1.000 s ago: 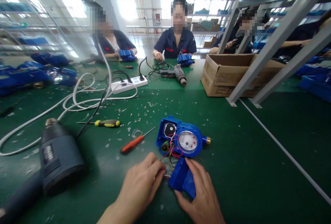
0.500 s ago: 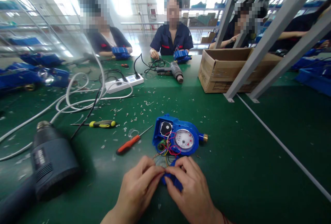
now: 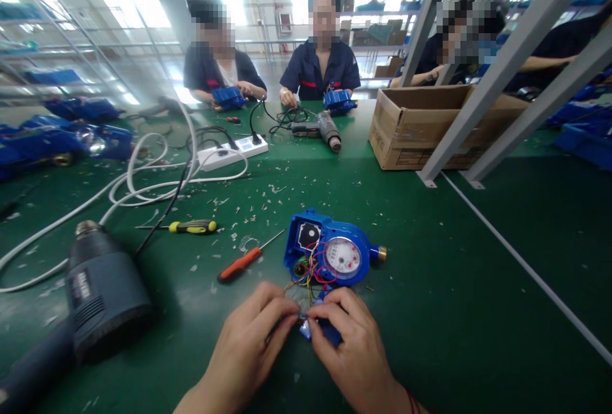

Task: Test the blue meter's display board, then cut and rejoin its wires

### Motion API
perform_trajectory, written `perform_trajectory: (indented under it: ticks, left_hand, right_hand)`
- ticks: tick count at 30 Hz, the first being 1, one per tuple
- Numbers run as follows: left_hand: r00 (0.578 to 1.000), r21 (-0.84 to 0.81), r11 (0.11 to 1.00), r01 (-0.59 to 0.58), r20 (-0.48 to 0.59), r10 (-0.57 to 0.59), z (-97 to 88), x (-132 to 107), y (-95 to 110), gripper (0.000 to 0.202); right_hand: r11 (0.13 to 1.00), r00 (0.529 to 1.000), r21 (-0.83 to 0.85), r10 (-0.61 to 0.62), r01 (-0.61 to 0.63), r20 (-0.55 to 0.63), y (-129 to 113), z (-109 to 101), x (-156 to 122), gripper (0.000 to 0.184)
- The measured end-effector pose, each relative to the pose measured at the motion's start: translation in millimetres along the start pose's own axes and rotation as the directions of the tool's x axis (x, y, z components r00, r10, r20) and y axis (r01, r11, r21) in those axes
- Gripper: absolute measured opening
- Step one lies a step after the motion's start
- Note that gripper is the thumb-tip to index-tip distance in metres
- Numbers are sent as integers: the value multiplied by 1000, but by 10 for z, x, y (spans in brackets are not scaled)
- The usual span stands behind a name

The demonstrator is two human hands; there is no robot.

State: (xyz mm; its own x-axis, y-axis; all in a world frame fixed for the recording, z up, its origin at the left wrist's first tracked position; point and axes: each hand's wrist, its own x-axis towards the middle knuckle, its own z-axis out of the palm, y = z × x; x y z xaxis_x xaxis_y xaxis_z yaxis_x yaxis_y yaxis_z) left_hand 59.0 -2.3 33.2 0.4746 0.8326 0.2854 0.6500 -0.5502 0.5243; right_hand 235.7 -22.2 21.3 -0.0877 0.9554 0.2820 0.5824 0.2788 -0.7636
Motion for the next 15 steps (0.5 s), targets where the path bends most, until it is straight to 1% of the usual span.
perform_trajectory:
  ticks: [3, 7, 11, 15]
  left_hand:
    - [998, 25, 999, -47, -47, 48, -6, 8, 12, 13]
    - [989, 137, 983, -119, -75, 130, -17, 8, 11, 18]
    - [978, 269, 955, -123, -133, 163, -12, 0, 21, 15]
    - [969, 319, 940, -124, -167, 185, 9, -2, 43, 13]
  right_hand:
    - [999, 1000, 46, -24, 24, -6, -11, -23, 15, 10]
    - [997, 998, 57, -49, 47, 35, -22, -60, 66, 10]
    - [997, 992, 18, -71, 69, 100, -26, -90, 115, 9]
    - [996, 988, 3, -84, 84, 130, -37, -113, 118, 8]
